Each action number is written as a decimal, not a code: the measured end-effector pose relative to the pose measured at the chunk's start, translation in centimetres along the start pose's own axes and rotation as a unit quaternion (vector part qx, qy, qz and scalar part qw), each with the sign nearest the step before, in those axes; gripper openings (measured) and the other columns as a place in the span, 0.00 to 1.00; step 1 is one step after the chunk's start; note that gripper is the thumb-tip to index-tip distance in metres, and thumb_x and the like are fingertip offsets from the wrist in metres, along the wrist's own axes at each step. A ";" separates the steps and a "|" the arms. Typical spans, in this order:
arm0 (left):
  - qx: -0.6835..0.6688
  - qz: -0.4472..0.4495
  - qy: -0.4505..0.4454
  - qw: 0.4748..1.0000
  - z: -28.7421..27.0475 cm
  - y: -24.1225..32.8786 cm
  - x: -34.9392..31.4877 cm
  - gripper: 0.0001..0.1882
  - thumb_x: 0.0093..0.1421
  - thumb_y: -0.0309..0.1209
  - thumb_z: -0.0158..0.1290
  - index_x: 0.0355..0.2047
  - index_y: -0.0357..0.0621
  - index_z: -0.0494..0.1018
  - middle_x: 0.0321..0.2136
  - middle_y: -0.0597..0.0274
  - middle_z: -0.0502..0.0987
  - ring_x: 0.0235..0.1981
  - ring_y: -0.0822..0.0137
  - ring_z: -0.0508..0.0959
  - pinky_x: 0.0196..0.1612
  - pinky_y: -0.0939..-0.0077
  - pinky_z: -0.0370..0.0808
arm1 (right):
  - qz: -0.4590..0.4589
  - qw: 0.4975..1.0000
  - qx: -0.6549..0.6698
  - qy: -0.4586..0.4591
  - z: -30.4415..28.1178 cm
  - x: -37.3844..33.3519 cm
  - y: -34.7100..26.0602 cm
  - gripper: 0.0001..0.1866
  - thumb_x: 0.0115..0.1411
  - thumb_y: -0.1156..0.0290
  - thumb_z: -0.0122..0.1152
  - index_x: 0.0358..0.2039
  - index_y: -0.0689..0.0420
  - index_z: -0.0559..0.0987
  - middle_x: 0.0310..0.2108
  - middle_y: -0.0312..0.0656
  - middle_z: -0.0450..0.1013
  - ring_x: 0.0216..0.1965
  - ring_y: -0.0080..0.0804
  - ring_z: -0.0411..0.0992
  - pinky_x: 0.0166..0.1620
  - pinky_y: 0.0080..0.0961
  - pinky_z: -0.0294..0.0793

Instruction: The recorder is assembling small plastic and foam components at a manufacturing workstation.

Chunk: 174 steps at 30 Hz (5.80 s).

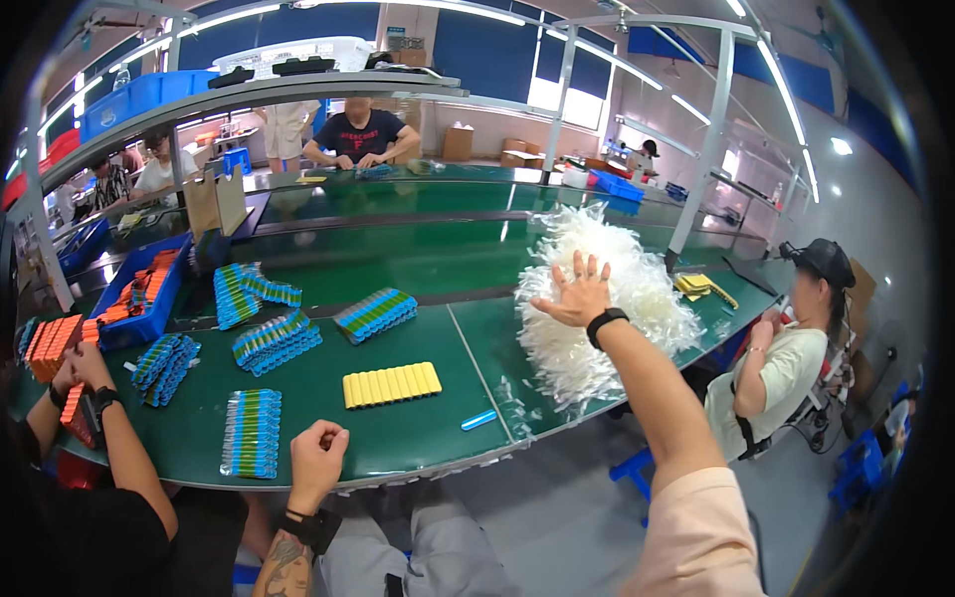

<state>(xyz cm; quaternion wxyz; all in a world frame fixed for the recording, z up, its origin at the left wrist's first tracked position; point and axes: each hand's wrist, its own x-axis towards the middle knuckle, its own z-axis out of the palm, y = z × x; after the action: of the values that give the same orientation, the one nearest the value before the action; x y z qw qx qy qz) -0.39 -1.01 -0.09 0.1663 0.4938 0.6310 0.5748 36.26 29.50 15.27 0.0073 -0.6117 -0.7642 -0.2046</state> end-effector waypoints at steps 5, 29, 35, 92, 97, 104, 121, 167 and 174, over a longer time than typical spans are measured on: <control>0.011 0.011 -0.004 1.000 0.2 -0.4 0.2 0.08 0.59 0.30 0.61 0.29 0.36 0.78 0.18 0.61 0.78 0.19 0.72 0.76 0.26 0.76 0.73 | 0.013 0.999 0.030 -0.007 -0.3 -1.2 0.3 0.52 0.55 0.19 0.35 0.73 0.37 0.56 0.75 0.61 0.37 0.75 0.65 0.33 0.69 0.67 0.24; 0.195 0.106 -0.041 0.974 0.8 0.2 0.0 0.10 0.56 0.34 0.62 0.24 0.42 0.77 0.21 0.60 0.79 0.28 0.58 0.79 0.34 0.63 0.74 | -0.110 0.919 0.284 0.252 -0.4 -6.9 -4.6 0.22 0.53 0.62 0.67 0.47 0.56 0.79 0.54 0.52 0.72 0.59 0.53 0.66 0.67 0.55 0.54; 0.234 0.133 -0.060 0.961 0.6 0.4 -0.6 0.09 0.55 0.36 0.62 0.23 0.48 0.76 0.23 0.66 0.77 0.31 0.60 0.77 0.36 0.62 0.71 | -0.409 0.843 0.314 0.157 -2.9 -12.6 -16.5 0.17 0.51 0.64 0.68 0.40 0.57 0.82 0.40 0.47 0.79 0.47 0.47 0.75 0.60 0.47 0.66; 0.406 0.147 0.082 0.898 -10.2 -3.5 -3.7 0.23 0.51 0.43 0.64 0.45 0.48 0.77 0.39 0.63 0.78 0.45 0.60 0.75 0.61 0.49 0.55 | -0.168 0.512 0.838 -0.088 -13.5 -1.7 -33.2 0.08 0.62 0.70 0.58 0.33 0.62 0.80 0.30 0.41 0.80 0.28 0.24 0.78 0.31 0.23 0.77; 0.067 0.013 0.101 0.993 -7.8 1.0 -2.4 0.42 0.54 0.48 0.65 0.63 0.44 0.62 0.53 0.56 0.74 0.52 0.59 0.74 0.59 0.56 0.63 | -0.290 0.552 0.731 -0.278 -14.2 -9.3 -30.9 0.09 0.62 0.70 0.62 0.33 0.63 0.81 0.29 0.39 0.80 0.31 0.23 0.78 0.34 0.22 0.78; -0.529 -0.232 0.088 0.812 -6.4 2.4 -3.7 0.19 0.68 0.38 0.53 0.55 0.44 0.67 0.48 0.58 0.76 0.48 0.64 0.77 0.49 0.64 0.75 | -0.218 0.466 0.777 -0.363 -9.1 -13.7 -24.9 0.10 0.64 0.72 0.61 0.35 0.68 0.82 0.30 0.45 0.80 0.31 0.29 0.79 0.36 0.27 0.79; -0.335 -0.372 -0.164 0.850 -3.0 1.1 -8.4 0.09 0.67 0.20 0.46 0.46 0.31 0.69 0.45 0.48 0.78 0.42 0.61 0.82 0.46 0.62 0.81 | 0.058 0.485 0.836 -0.250 2.5 -26.7 -16.9 0.09 0.59 0.79 0.68 0.40 0.67 0.84 0.28 0.39 0.78 0.28 0.20 0.74 0.32 0.16 0.72; -0.125 -0.086 0.121 0.981 -1.0 -1.5 -0.1 0.10 0.67 0.26 0.48 0.35 0.32 0.78 0.19 0.66 0.73 0.22 0.77 0.71 0.26 0.81 0.65 | -0.697 0.677 0.234 0.015 -2.1 -12.0 -31.5 0.07 0.44 0.68 0.62 0.19 0.56 0.75 0.14 0.38 0.70 0.16 0.33 0.74 0.17 0.34 0.71; -0.093 -0.064 0.078 0.990 -1.8 -0.7 -0.2 0.12 0.68 0.27 0.47 0.33 0.31 0.77 0.18 0.63 0.71 0.21 0.75 0.69 0.29 0.80 0.64 | -0.649 0.724 0.219 -0.083 1.0 -8.2 -22.3 0.05 0.47 0.69 0.61 0.24 0.55 0.78 0.15 0.38 0.71 0.17 0.36 0.75 0.20 0.36 0.71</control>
<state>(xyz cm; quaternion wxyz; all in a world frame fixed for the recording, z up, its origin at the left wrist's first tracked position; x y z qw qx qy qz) -1.95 -2.08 -0.32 0.1980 0.3881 0.6161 0.6562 17.66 18.43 5.49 -0.0573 0.0380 -0.9955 0.0656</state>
